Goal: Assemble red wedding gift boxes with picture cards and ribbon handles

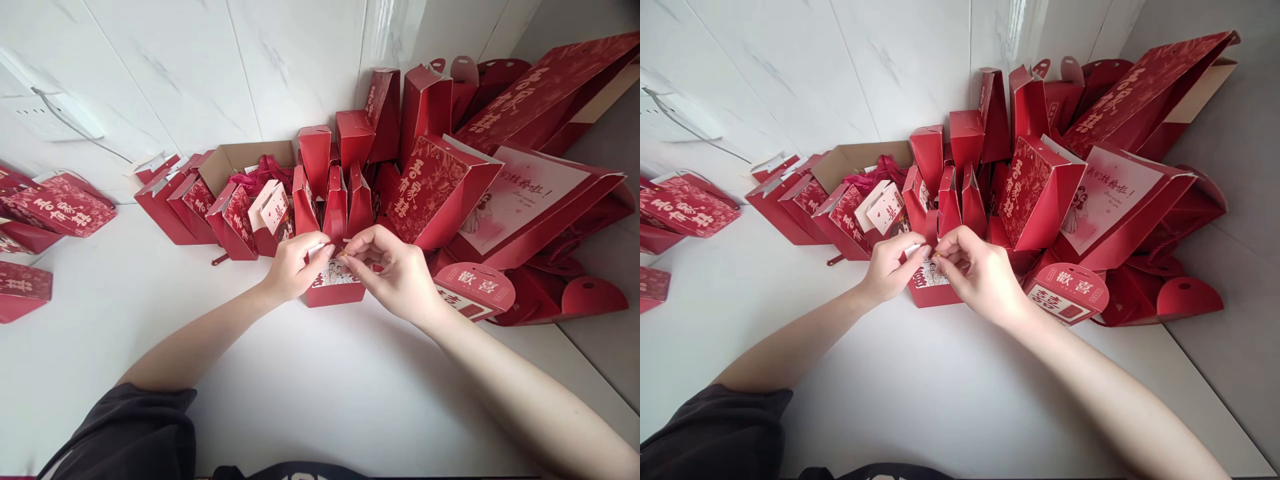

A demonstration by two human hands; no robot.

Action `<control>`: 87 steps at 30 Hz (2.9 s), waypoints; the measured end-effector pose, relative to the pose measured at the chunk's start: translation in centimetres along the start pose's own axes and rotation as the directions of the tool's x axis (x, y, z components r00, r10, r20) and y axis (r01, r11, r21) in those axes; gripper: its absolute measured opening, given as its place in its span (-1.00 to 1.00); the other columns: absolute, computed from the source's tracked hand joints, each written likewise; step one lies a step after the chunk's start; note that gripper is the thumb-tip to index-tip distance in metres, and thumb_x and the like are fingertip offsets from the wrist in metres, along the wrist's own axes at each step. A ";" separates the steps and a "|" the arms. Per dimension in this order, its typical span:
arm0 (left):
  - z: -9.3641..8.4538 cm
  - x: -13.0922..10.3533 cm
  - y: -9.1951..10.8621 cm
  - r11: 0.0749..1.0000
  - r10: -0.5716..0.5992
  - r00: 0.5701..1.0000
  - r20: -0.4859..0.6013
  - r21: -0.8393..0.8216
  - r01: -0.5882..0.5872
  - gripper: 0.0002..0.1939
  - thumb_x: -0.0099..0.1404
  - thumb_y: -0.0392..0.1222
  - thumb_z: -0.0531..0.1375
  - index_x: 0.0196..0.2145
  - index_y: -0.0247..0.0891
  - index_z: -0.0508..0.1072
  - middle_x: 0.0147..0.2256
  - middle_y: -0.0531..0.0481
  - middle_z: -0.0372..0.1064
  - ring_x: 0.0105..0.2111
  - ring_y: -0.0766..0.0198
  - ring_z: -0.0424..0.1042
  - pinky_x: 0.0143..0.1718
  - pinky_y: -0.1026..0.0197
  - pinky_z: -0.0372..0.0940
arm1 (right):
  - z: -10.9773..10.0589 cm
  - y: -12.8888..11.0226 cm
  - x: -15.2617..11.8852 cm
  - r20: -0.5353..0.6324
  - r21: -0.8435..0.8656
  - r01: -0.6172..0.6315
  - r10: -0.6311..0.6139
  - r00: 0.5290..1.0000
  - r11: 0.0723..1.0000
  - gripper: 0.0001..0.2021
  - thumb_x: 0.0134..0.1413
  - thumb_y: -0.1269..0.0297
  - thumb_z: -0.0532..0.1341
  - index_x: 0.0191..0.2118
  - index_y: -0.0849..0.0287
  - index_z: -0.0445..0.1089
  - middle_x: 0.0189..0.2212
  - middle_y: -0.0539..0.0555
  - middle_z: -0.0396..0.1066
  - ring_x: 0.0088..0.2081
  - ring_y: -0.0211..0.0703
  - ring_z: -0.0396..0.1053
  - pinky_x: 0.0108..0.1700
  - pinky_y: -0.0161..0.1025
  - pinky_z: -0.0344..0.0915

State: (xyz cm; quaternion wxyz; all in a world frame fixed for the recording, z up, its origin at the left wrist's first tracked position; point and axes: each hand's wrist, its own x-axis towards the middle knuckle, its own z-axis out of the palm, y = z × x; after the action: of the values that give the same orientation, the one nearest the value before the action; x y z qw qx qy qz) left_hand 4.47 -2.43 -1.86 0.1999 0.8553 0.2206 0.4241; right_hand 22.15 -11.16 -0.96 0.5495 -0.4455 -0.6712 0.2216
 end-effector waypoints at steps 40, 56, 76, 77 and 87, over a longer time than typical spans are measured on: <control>-0.1 -0.5 0.8 1.000 -0.001 0.999 0.055 -0.014 0.002 -0.88 0.41 -0.22 0.12 -0.31 -0.26 0.37 -0.48 0.09 0.27 -0.51 0.40 0.20 -0.45 0.31 0.16 | -0.6 1.1 0.5 0.019 -0.455 0.238 -0.258 0.966 0.858 -0.97 0.20 0.32 0.26 -0.28 0.10 0.40 -0.25 0.07 0.47 -0.17 -0.04 0.40 -0.08 -0.05 0.27; -0.1 -0.5 0.3 0.999 0.041 0.999 0.036 0.001 -0.041 -0.77 0.26 -0.09 0.29 -0.21 -0.28 0.45 -0.37 0.00 0.47 -0.41 0.31 0.39 -0.33 0.27 0.31 | 0.3 1.2 0.3 -0.048 -0.302 0.156 -0.178 0.983 0.941 -0.92 0.17 0.40 0.24 -0.33 0.10 0.35 -0.28 0.07 0.43 -0.24 -0.09 0.39 -0.15 -0.09 0.29; -2.8 1.5 -1.4 0.995 0.045 0.996 0.073 -0.087 -0.039 -0.78 0.10 -0.11 0.44 -0.42 -0.23 0.50 -0.24 -0.06 0.39 -0.26 0.25 0.42 -0.24 0.16 0.35 | -1.0 0.5 0.3 0.084 0.119 0.032 -0.042 0.996 0.992 -0.81 0.32 0.23 0.15 -0.25 0.12 0.49 -0.26 0.07 0.57 -0.19 -0.09 0.53 -0.08 -0.12 0.46; -2.9 1.5 -1.2 0.997 0.040 0.996 0.074 -0.064 -0.035 -0.82 0.13 -0.12 0.42 -0.42 -0.22 0.52 -0.19 -0.07 0.40 -0.24 0.24 0.43 -0.22 0.16 0.36 | -1.0 0.6 0.3 0.081 0.121 0.037 -0.047 0.996 0.992 -0.82 0.32 0.25 0.15 -0.24 0.12 0.50 -0.25 0.07 0.57 -0.18 -0.10 0.53 -0.08 -0.13 0.46; -3.0 0.1 2.0 0.973 0.049 0.999 0.004 0.226 -0.048 -0.95 0.29 -0.25 0.27 -0.31 -0.22 0.57 -0.05 -0.07 0.55 -0.04 0.11 0.52 0.05 0.01 0.38 | -0.6 0.7 0.1 -0.003 -0.144 0.228 -0.231 0.973 0.963 -0.89 0.24 0.38 0.20 -0.24 0.13 0.50 -0.33 0.03 0.58 -0.35 -0.22 0.52 -0.24 -0.26 0.47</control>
State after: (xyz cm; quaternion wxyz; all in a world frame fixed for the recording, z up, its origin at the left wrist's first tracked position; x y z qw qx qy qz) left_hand 2.52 -3.52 0.91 0.0908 0.8772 0.2465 0.4018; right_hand 22.96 -10.85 -1.35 0.5446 -0.4051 -0.7270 0.1035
